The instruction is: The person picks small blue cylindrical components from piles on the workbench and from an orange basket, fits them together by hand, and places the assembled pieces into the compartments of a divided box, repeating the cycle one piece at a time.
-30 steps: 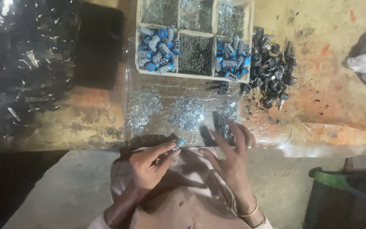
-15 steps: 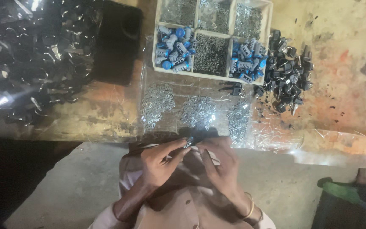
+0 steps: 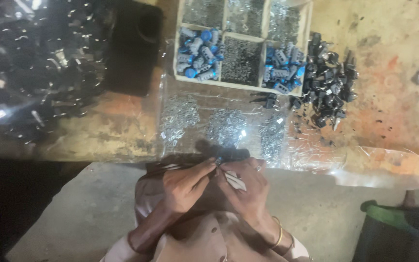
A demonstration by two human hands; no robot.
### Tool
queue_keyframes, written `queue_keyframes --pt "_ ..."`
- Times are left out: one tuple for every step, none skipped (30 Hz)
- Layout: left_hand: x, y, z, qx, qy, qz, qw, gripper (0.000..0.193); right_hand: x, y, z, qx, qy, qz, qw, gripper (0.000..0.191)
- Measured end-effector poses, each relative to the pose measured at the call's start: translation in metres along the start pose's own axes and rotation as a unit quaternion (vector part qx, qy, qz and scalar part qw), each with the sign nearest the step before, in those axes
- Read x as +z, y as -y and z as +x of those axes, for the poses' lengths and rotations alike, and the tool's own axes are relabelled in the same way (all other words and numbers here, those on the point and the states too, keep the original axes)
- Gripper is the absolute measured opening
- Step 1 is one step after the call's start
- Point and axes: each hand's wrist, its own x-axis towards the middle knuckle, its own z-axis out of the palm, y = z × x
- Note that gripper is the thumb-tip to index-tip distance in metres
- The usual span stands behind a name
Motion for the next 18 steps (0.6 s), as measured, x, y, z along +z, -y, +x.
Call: queue_keyframes --pt "0.000 0.000 0.001 0.011 -0.001 0.002 1.000 0.031 -0.003 -0.003 -0.002 -0.008 0.011 -0.009 1.000 0.021" --pt "0.000 0.000 0.002 0.021 -0.002 0.003 1.000 0.029 -0.005 -0.007 -0.004 -0.015 0.023 -0.019 0.999 0.018" --pt "0.002 -0.001 0.002 0.007 -0.007 -0.005 1.000 0.029 -0.011 -0.011 -0.007 0.037 0.035 0.021 0.998 0.019" --pt "0.004 -0.003 0.002 -0.007 -0.011 -0.013 1.000 0.029 -0.018 -0.017 -0.008 0.088 0.047 0.061 0.993 0.020" --pt "0.005 -0.003 0.002 -0.022 -0.017 -0.021 0.999 0.029 -0.023 -0.021 -0.010 0.138 0.058 0.101 0.984 0.023" --pt "0.007 -0.004 0.002 -0.024 -0.027 -0.030 0.999 0.028 -0.028 -0.026 -0.010 0.086 0.000 -0.002 0.996 0.022" --pt "0.008 -0.004 0.002 -0.027 -0.037 -0.038 0.998 0.028 -0.031 -0.032 -0.008 0.033 -0.057 -0.104 0.992 0.022" --pt "0.008 -0.004 0.001 -0.031 -0.046 -0.046 0.997 0.028 -0.034 -0.036 -0.007 -0.020 -0.112 -0.206 0.972 0.022" --pt "0.009 -0.004 0.000 -0.055 -0.044 -0.056 0.996 0.028 -0.038 -0.036 -0.008 -0.004 -0.097 -0.204 0.974 0.025" --pt "0.009 -0.004 0.000 -0.079 -0.042 -0.066 0.994 0.028 -0.040 -0.036 -0.009 0.010 -0.082 -0.202 0.976 0.027" --pt "0.009 -0.004 -0.002 -0.104 -0.039 -0.076 0.991 0.027 -0.042 -0.035 -0.009 0.026 -0.066 -0.199 0.977 0.029" --pt "0.009 -0.003 -0.002 -0.116 -0.040 -0.077 0.989 0.028 -0.042 -0.033 -0.009 0.012 -0.050 -0.195 0.979 0.033" --pt "0.009 -0.003 -0.003 -0.128 -0.041 -0.078 0.988 0.028 -0.042 -0.030 -0.009 -0.002 -0.034 -0.191 0.981 0.036" --pt "0.010 -0.002 -0.003 -0.141 -0.041 -0.079 0.986 0.028 -0.041 -0.028 -0.009 -0.014 -0.017 -0.187 0.982 0.040" --pt "0.010 -0.002 -0.004 -0.137 -0.042 -0.085 0.986 0.029 -0.040 -0.026 -0.009 0.006 -0.023 -0.159 0.987 0.044" --pt "0.010 -0.002 -0.004 -0.134 -0.044 -0.091 0.986 0.029 -0.040 -0.025 -0.009 0.024 -0.028 -0.130 0.991 0.049" --pt "0.010 -0.002 -0.004 -0.130 -0.047 -0.096 0.986 0.029 -0.039 -0.025 -0.008 0.043 -0.033 -0.102 0.993 0.053" --pt "0.009 -0.002 -0.004 -0.132 -0.046 -0.096 0.986 0.029 -0.039 -0.026 -0.008 0.017 -0.030 -0.126 0.991 0.048"
